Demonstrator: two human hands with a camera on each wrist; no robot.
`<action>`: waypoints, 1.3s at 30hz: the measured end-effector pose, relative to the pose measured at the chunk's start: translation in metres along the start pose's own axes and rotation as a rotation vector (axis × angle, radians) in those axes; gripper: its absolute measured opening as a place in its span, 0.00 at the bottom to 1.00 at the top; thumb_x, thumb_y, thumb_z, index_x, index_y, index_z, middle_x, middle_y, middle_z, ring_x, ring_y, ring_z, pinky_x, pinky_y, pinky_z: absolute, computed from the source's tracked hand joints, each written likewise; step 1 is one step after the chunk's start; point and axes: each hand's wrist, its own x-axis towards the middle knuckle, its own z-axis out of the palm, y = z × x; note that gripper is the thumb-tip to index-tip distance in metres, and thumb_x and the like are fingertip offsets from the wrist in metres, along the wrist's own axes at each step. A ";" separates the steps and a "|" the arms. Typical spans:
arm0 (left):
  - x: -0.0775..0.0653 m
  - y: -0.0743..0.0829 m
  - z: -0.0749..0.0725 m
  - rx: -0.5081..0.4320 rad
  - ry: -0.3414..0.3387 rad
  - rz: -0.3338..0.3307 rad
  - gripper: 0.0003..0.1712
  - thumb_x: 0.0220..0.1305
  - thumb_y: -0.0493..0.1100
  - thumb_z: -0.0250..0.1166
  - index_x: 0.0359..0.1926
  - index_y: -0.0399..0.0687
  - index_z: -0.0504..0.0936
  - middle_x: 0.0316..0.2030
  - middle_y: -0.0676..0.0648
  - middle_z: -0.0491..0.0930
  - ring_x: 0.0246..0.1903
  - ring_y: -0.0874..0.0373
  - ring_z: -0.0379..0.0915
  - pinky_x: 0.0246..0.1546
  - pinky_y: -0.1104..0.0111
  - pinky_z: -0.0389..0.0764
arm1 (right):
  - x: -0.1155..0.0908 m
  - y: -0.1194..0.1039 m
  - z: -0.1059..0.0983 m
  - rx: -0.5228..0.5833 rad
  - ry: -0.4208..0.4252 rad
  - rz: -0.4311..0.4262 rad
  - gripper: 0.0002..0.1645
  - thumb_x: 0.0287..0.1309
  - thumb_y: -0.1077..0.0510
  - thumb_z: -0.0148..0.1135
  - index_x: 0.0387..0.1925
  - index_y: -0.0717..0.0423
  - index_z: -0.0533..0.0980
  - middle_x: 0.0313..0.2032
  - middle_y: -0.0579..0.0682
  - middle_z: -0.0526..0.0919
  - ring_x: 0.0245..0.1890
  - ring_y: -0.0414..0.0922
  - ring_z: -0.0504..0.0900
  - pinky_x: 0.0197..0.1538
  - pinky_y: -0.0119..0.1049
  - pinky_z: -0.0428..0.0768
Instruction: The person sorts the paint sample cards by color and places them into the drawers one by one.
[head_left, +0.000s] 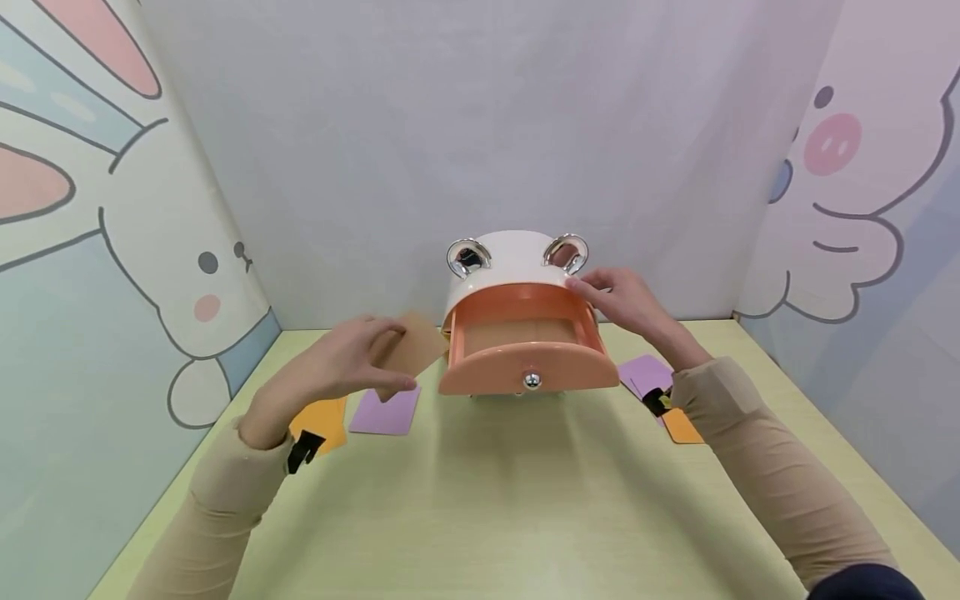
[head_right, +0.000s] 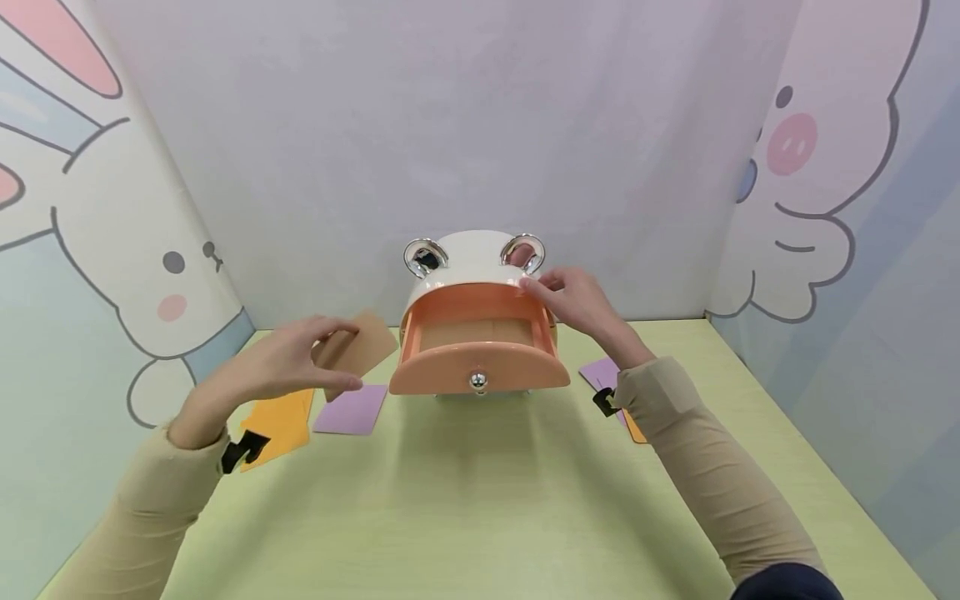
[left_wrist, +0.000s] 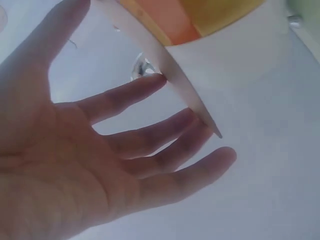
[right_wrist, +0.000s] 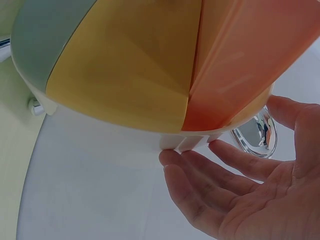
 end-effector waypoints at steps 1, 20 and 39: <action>0.003 0.003 -0.002 -0.001 0.004 0.009 0.40 0.50 0.58 0.72 0.61 0.44 0.74 0.53 0.41 0.77 0.50 0.47 0.71 0.49 0.54 0.76 | 0.000 0.000 0.000 -0.001 -0.001 -0.001 0.35 0.65 0.34 0.50 0.52 0.59 0.78 0.51 0.60 0.82 0.53 0.56 0.76 0.54 0.53 0.77; 0.050 0.044 -0.017 -0.029 -0.003 0.189 0.41 0.51 0.60 0.72 0.63 0.49 0.72 0.57 0.46 0.76 0.55 0.51 0.70 0.56 0.57 0.72 | 0.003 0.004 0.004 -0.002 0.017 -0.011 0.35 0.64 0.33 0.51 0.52 0.58 0.79 0.50 0.59 0.83 0.53 0.55 0.77 0.52 0.54 0.79; 0.075 0.065 -0.012 -0.034 -0.041 0.268 0.38 0.51 0.61 0.71 0.60 0.50 0.75 0.57 0.49 0.76 0.55 0.54 0.70 0.57 0.60 0.72 | 0.001 0.003 0.002 0.004 0.020 -0.018 0.33 0.64 0.35 0.52 0.51 0.59 0.80 0.48 0.59 0.83 0.51 0.54 0.77 0.51 0.52 0.78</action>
